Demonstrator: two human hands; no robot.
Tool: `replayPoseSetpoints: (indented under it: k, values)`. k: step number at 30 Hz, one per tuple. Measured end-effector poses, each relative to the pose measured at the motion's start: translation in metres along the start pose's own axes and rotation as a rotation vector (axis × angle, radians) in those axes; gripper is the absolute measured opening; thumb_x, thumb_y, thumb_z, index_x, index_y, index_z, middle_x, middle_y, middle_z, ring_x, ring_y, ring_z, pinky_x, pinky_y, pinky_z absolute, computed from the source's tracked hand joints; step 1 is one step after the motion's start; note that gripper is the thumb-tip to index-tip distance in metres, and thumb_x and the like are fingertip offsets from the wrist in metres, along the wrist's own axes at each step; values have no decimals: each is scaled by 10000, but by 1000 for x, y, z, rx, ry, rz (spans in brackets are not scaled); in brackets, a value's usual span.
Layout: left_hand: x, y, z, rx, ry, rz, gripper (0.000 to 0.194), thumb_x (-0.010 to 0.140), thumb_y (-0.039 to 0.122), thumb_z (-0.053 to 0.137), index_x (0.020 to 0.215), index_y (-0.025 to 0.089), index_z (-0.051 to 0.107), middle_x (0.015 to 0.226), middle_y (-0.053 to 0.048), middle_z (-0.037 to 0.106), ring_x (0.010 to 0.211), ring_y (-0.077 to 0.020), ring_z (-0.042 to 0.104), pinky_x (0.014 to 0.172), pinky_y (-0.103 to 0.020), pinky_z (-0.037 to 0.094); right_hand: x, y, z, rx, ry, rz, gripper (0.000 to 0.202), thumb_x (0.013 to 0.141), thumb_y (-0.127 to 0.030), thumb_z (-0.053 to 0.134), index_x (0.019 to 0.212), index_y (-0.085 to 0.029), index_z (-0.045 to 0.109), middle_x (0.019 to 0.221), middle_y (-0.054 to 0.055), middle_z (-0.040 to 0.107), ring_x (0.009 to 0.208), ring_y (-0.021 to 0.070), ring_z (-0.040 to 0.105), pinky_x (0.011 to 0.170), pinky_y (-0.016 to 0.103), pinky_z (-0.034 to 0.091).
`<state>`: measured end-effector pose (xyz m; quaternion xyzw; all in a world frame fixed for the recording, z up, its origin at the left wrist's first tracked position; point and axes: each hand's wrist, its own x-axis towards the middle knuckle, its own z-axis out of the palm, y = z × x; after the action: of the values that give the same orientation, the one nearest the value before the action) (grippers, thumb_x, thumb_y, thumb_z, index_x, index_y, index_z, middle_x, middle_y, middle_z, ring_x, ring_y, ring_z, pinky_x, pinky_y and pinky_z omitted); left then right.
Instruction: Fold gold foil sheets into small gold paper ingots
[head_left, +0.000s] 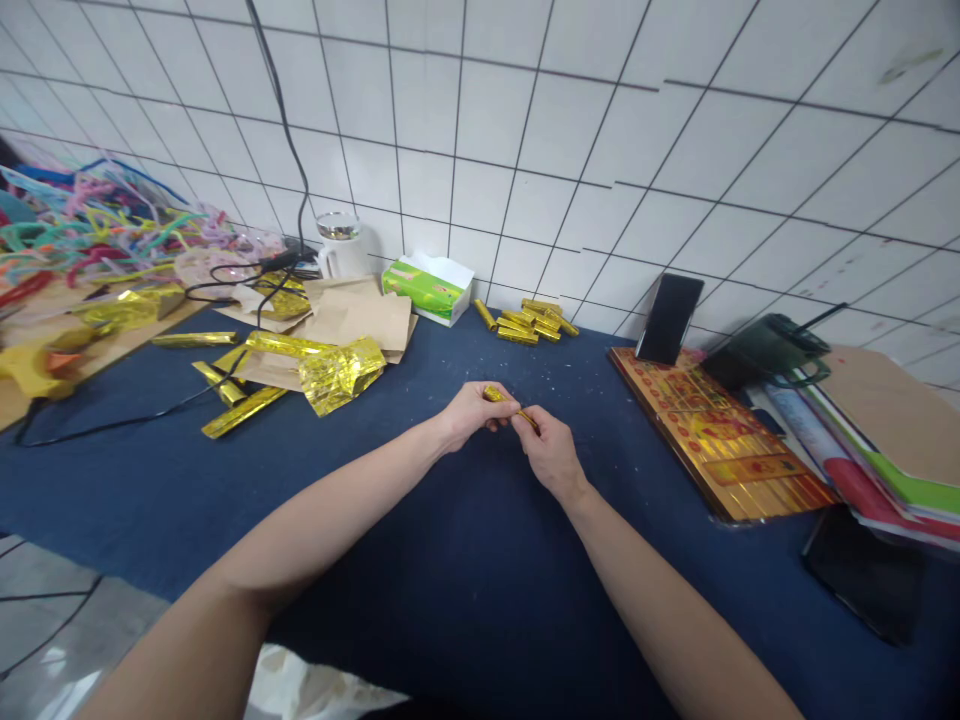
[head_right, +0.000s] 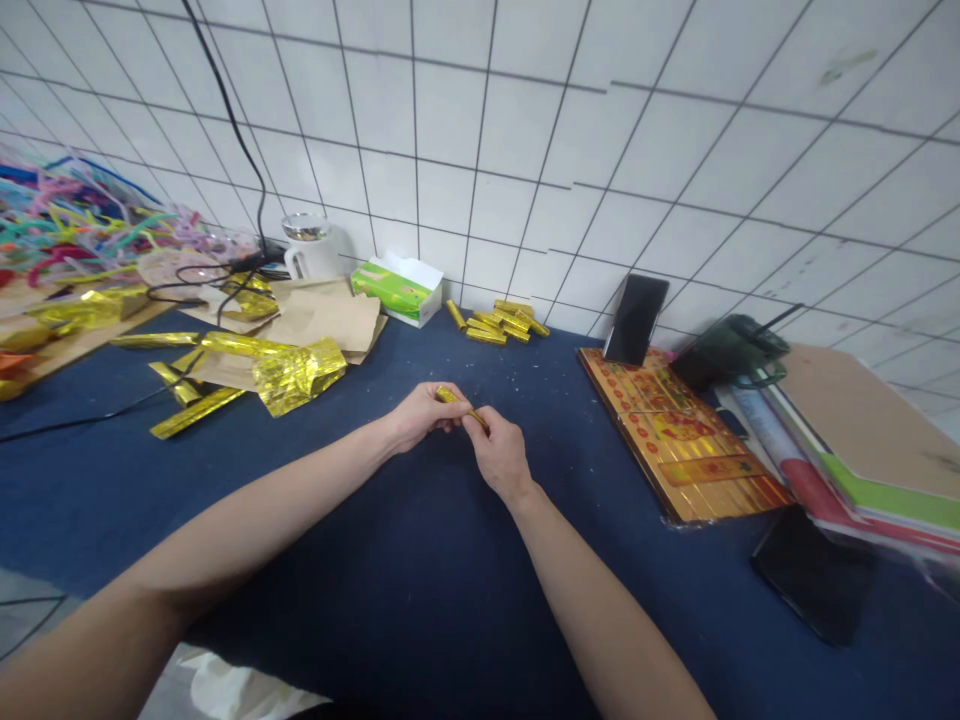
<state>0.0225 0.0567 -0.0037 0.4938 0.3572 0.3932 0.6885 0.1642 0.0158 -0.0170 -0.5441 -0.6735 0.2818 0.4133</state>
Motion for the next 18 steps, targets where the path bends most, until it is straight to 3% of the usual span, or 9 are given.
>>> replayPoseSetpoints:
  k: [13,18]
  values:
    - [6,3,-8,-68,151,13,268,586,290,724,563,106,530,472,26,531,390,-35,457,396,-150,346,0,5,5,99,40,32,259,801,-394,470,647,-199,540,447,-62,404,418,94,355,436,221,269]
    - [7,6,-14,-32,104,-4,302,663,393,657,638,103,577,496,8,549,402,-45,473,387,-150,346,0,5,5,95,60,34,260,797,-394,473,645,-196,547,446,-61,404,421,96,361,438,223,279]
